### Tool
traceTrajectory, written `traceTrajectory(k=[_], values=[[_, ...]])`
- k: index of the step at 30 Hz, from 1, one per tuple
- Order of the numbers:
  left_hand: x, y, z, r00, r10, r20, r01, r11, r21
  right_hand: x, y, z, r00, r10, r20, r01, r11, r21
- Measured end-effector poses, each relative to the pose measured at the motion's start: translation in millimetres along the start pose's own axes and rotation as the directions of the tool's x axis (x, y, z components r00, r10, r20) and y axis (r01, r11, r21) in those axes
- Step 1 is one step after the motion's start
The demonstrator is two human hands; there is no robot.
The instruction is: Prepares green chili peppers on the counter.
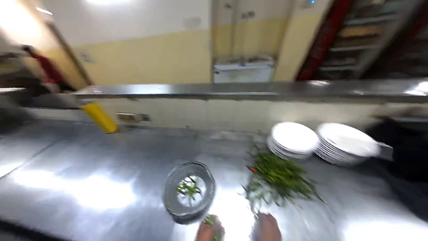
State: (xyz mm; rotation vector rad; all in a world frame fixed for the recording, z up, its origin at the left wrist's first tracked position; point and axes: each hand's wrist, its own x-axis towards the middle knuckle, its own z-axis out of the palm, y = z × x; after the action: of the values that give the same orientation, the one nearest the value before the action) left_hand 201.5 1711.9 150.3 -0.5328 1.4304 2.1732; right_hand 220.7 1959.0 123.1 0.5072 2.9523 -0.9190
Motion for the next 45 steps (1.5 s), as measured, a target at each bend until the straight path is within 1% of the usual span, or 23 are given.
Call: traceTrajectory(k=[1,2,4,7,9,12,14,16,18,20,21,23,25,27,29,30,32,34,35,37,39,41,45], values=[[-2,0,1,1.0,-0.028,-0.013,0.029,0.999,0.022,8,3,1,0.996,0.078,-0.032,-0.078,0.997,-0.018],[-5,1,3,0.999,-0.048,-0.02,0.049,0.998,0.043,16,4,-2,0.987,0.158,0.0,-0.158,0.987,-0.032],[-8,0,5,0.997,-0.078,-0.021,0.08,0.993,0.091,28,8,-1,0.965,0.248,0.09,-0.243,0.968,-0.055],[-8,-14,4,0.996,-0.08,0.026,0.074,0.98,0.185,29,13,6,0.959,0.247,0.14,-0.238,0.968,-0.075],[-8,-18,4,0.996,-0.065,0.055,0.051,0.974,0.22,29,14,5,0.947,0.277,0.165,-0.272,0.961,-0.051],[-8,-18,9,0.997,-0.058,0.059,0.043,0.973,0.228,30,18,-7,0.928,0.327,0.181,-0.345,0.936,0.075],[-6,-17,13,0.998,-0.045,0.046,0.032,0.967,0.254,28,22,-15,0.933,0.302,0.198,-0.349,0.894,0.282],[-5,-16,14,0.998,-0.035,0.045,0.021,0.959,0.284,23,19,-19,0.931,0.283,0.23,-0.364,0.766,0.53],[-2,-17,19,0.998,-0.03,0.053,0.013,0.956,0.294,17,14,-23,0.929,0.252,0.27,-0.368,0.565,0.739],[0,-17,24,0.998,-0.02,0.063,0.0,0.954,0.299,11,11,-24,0.923,0.237,0.302,-0.375,0.39,0.841],[0,-16,27,0.998,-0.01,0.068,-0.011,0.953,0.302,8,9,-23,0.916,0.245,0.318,-0.388,0.343,0.855],[1,-16,30,0.997,0.009,0.078,-0.032,0.954,0.299,1,4,-24,0.901,0.239,0.362,-0.422,0.295,0.857],[3,-16,33,0.995,0.016,0.103,-0.044,0.96,0.275,-9,-4,-28,0.897,0.153,0.415,-0.442,0.277,0.853],[5,-18,32,0.988,0.013,0.151,-0.053,0.962,0.269,-19,-15,-27,0.889,0.016,0.457,-0.436,0.334,0.836],[5,-21,30,0.983,0.009,0.182,-0.067,0.948,0.311,-29,-25,-17,0.874,-0.088,0.479,-0.385,0.477,0.79],[6,-24,30,0.983,0.012,0.184,-0.075,0.939,0.337,-32,-27,-8,0.867,-0.112,0.486,-0.352,0.553,0.755],[6,-30,29,0.991,0.025,0.135,-0.078,0.912,0.404,-35,-26,4,0.841,-0.137,0.523,-0.328,0.639,0.696],[6,-35,25,0.998,0.045,0.05,-0.062,0.891,0.45,-31,-23,2,0.777,-0.181,0.603,-0.323,0.707,0.629],[6,-36,23,0.999,0.048,0.017,-0.051,0.893,0.446,-26,-22,0,0.78,-0.18,0.599,-0.254,0.784,0.566],[5,-36,19,0.999,0.02,-0.035,-0.006,0.932,0.363,-15,-19,-1,0.87,-0.121,0.478,-0.083,0.919,0.385],[3,-34,18,0.997,-0.05,-0.054,0.062,0.966,0.253,-5,-17,2,0.949,-0.04,0.312,-0.044,0.965,0.258],[1,-32,16,0.995,-0.08,-0.058,0.092,0.968,0.235,5,-17,13,0.981,-0.003,0.194,-0.034,0.981,0.189],[-4,-30,12,0.995,-0.097,-0.014,0.097,0.95,0.296,11,-14,27,0.947,-0.115,0.3,0.139,0.988,-0.061]])
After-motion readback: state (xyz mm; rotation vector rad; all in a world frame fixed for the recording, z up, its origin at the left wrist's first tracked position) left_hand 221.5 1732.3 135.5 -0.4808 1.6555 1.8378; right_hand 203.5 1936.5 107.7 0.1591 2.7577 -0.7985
